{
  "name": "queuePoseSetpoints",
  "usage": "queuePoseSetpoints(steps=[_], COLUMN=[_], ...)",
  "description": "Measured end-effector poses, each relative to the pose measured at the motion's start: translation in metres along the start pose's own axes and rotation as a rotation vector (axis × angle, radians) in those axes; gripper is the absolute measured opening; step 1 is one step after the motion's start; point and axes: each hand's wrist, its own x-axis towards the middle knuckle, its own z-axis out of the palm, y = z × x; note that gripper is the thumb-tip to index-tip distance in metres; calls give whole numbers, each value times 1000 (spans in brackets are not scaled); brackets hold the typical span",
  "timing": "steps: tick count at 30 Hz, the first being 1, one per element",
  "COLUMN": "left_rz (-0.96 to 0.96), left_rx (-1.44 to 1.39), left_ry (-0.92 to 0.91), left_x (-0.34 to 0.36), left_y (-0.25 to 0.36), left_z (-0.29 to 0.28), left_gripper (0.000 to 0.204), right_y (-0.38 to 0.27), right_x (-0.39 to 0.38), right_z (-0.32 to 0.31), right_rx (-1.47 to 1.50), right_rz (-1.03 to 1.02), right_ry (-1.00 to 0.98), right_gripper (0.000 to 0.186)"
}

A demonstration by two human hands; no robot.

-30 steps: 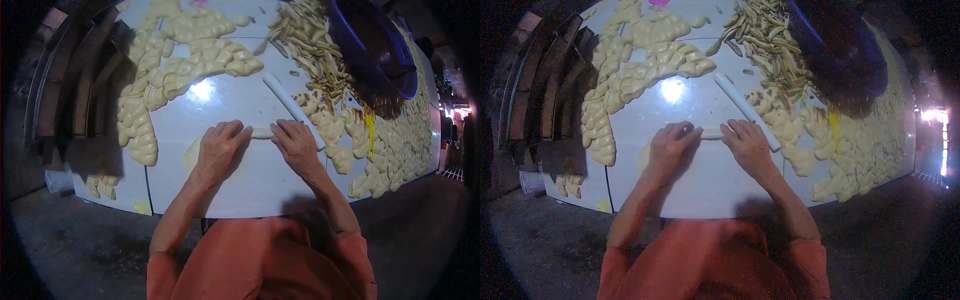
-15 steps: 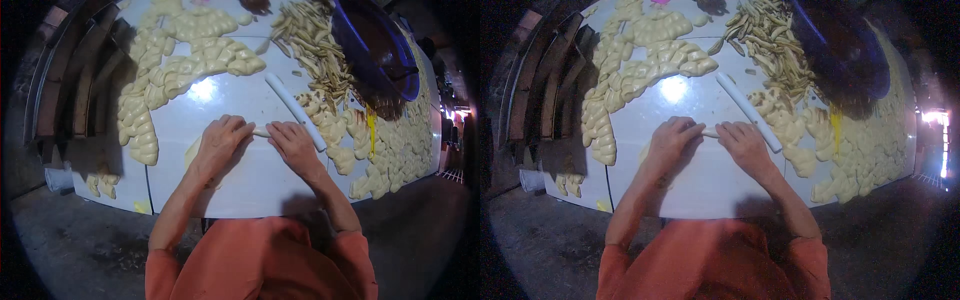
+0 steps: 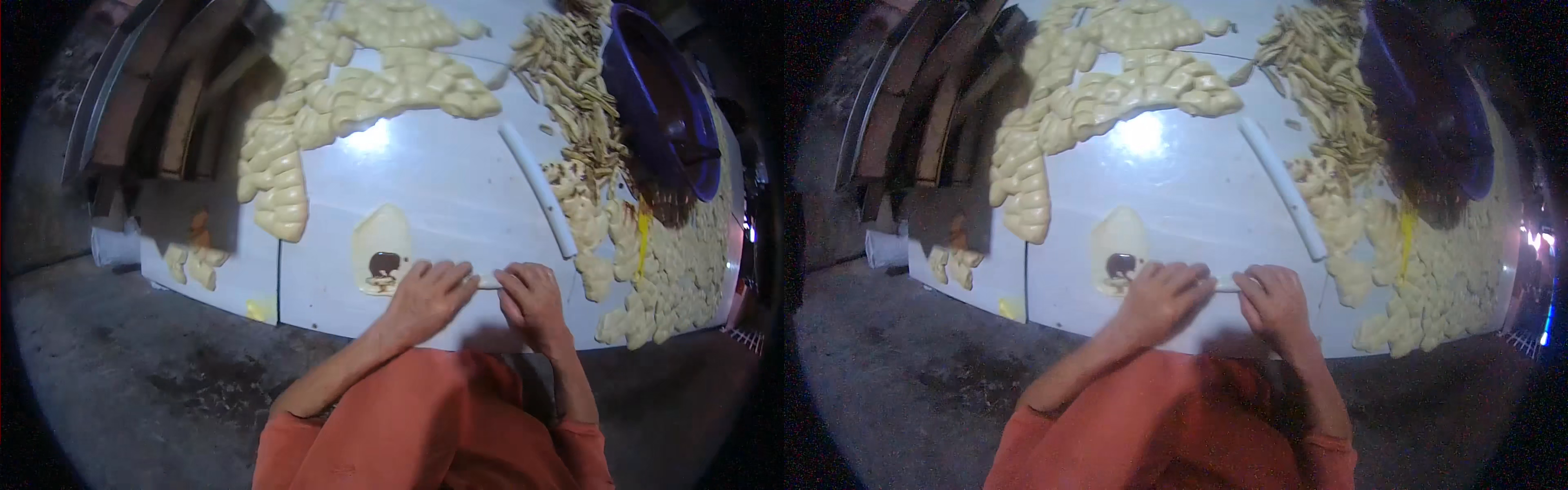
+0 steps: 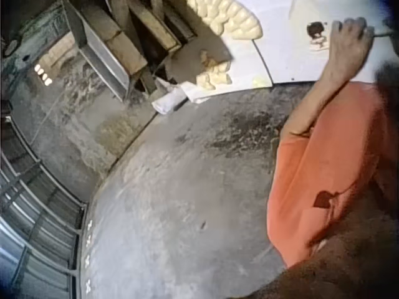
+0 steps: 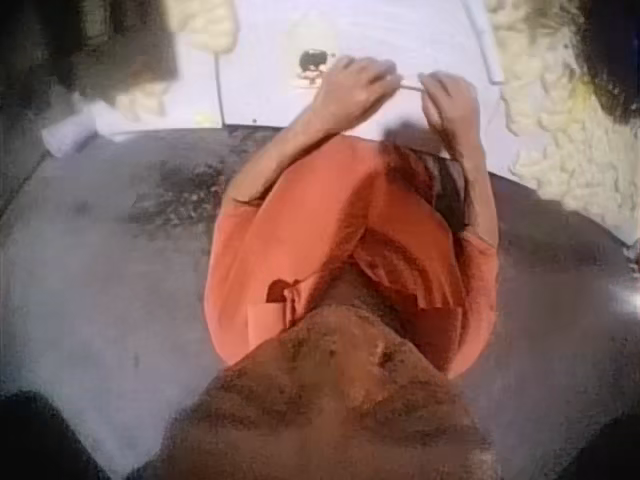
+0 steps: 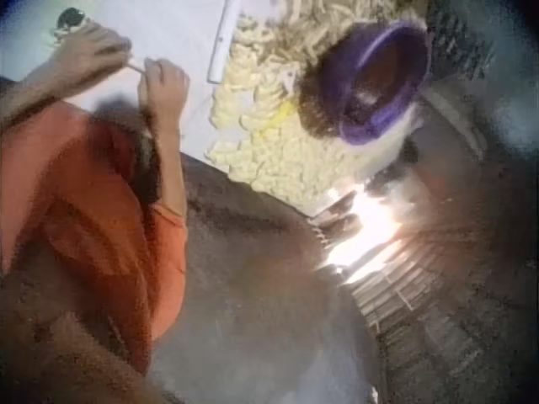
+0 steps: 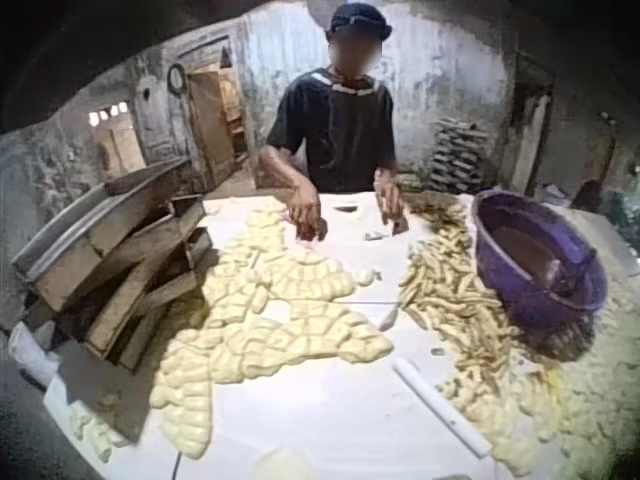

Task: The person rolls out pieces of dough, applies a dark filling with a brush, folds the dough over the filling, and rolls them into cylinders before placing them on a metal tray.

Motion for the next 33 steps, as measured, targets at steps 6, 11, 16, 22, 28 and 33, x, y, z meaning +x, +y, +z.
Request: queuePoseSetpoints(steps=[6, 11, 16, 22, 28, 33], left_rz=[-108, -171, -104, -97, -358, -295], left_rx=[-136, 42, 2, -145, -57, -66], left_ry=[115, 106, 108, 132, 188, 138], left_x=[-71, -98, -93, -90, -74, -78], left_y=[-8, -56, -76, -78, -92, -99], left_z=[-46, -75, -75, -75, -85, -88], left_gripper=[20, 22, 21, 19, 14, 18], right_y=[-42, -86, -101, -98, -95, -95], right_x=[6, 44, 57, 67, 90, 86], right_z=[18, 63, 76, 56, 55, 60], right_rx=[-52, 87, 59, 345, 259, 123], right_rz=[-14, -160, -119, 2, 169, 121], right_ry=[153, 23, 12, -87, 20, 11], right_gripper=[36, 21, 16, 12, 12, 21])
